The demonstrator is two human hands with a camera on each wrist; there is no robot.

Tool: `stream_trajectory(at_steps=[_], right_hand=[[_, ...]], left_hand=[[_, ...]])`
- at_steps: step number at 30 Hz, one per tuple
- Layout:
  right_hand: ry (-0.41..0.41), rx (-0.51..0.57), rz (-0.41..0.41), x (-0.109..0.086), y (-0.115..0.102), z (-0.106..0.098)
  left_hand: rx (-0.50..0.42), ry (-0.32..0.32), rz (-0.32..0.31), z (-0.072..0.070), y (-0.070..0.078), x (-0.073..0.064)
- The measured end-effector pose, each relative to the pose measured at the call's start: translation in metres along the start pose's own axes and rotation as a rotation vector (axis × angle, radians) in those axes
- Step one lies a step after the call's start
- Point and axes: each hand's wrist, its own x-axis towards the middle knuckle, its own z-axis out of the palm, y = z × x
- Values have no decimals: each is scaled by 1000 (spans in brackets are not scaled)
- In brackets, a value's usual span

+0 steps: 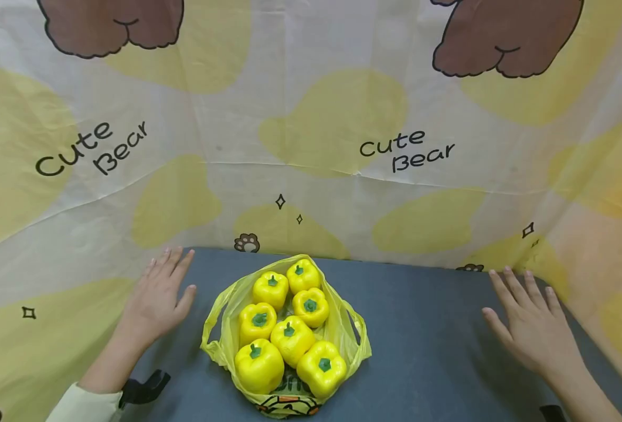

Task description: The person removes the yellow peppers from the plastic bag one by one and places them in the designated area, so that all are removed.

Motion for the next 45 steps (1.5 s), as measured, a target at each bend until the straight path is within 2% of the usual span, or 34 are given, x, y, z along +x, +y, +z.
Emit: stream_trajectory(at_steps=[5, 8, 10, 17, 24, 29, 34, 39, 45], right_hand=[[50, 58, -29, 2, -14, -3], [82, 103, -38, 3, -21, -3], [106, 144, -45, 4, -26, -3], [145, 346, -43, 5, -50, -8], [166, 509, -20, 8, -79, -3], [176, 573, -14, 13, -97, 4], [165, 686, -24, 16, -113, 10], [124, 800, -63, 20, -133, 15], [86, 898, -117, 23, -156, 19]], left_hand=[[-74, 65, 5, 0, 3, -7], [-135, 69, -30, 1, 7, -14], [-176, 52, -65, 2, 9, -18], [-398, -94, -234, -1, 19, -26], [-590, -95, -272, 3, 25, -32], [-626, -62, -289, 7, 32, -39], [-658, -27, -313, 13, 38, -44], [-726, -48, -318, 18, 43, -45], [-753, -73, -313, 23, 50, -43]])
